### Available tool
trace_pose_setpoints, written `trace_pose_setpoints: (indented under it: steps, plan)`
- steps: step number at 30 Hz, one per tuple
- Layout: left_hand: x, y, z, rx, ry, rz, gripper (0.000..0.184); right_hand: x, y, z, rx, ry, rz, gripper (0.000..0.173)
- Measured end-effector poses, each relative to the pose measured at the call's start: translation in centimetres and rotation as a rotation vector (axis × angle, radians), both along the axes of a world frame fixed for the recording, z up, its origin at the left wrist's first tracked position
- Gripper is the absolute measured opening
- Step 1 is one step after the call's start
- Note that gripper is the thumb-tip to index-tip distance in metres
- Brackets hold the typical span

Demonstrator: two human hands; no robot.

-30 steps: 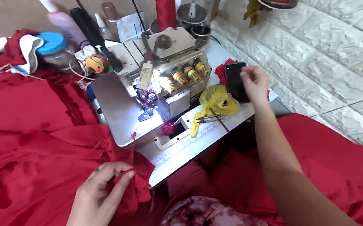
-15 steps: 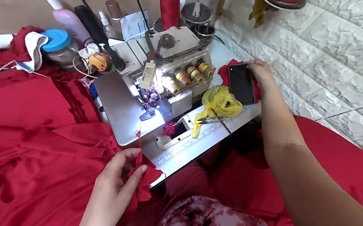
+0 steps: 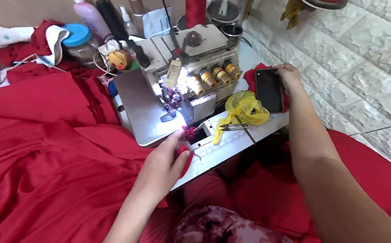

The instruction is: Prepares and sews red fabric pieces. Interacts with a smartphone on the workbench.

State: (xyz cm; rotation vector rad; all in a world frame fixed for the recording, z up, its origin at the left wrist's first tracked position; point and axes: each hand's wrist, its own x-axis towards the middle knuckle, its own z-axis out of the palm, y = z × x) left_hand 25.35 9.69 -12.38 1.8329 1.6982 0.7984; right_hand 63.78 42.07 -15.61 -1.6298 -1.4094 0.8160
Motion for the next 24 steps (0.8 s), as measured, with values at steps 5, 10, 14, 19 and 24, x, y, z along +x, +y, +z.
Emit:
trace_pose_setpoints:
  steps: [5,10,14,19,24]
  plan:
    - [2.1,1.8,0.8,-0.011,0.133,0.011,0.044,1.4,0.0,-0.2,-0.071,0.122,0.059,0.051]
    - [4.4,3.6,1.8,-0.163,0.273,0.041,0.053,0.9,-0.7,0.0,-0.03,0.139,0.09,0.044]
    - [5.8,4.8,1.6,-0.182,0.315,0.07,0.059,0.8,-1.4,0.3,-0.02,0.158,0.083,0.045]
    - [5.7,4.9,1.1,-0.143,0.329,0.07,0.059,1.1,-1.0,0.0,-0.031,0.18,0.1,0.045]
    - [5.2,4.7,0.8,-0.136,0.319,0.057,0.058,1.3,-0.9,-0.3,-0.023,0.195,0.098,0.046]
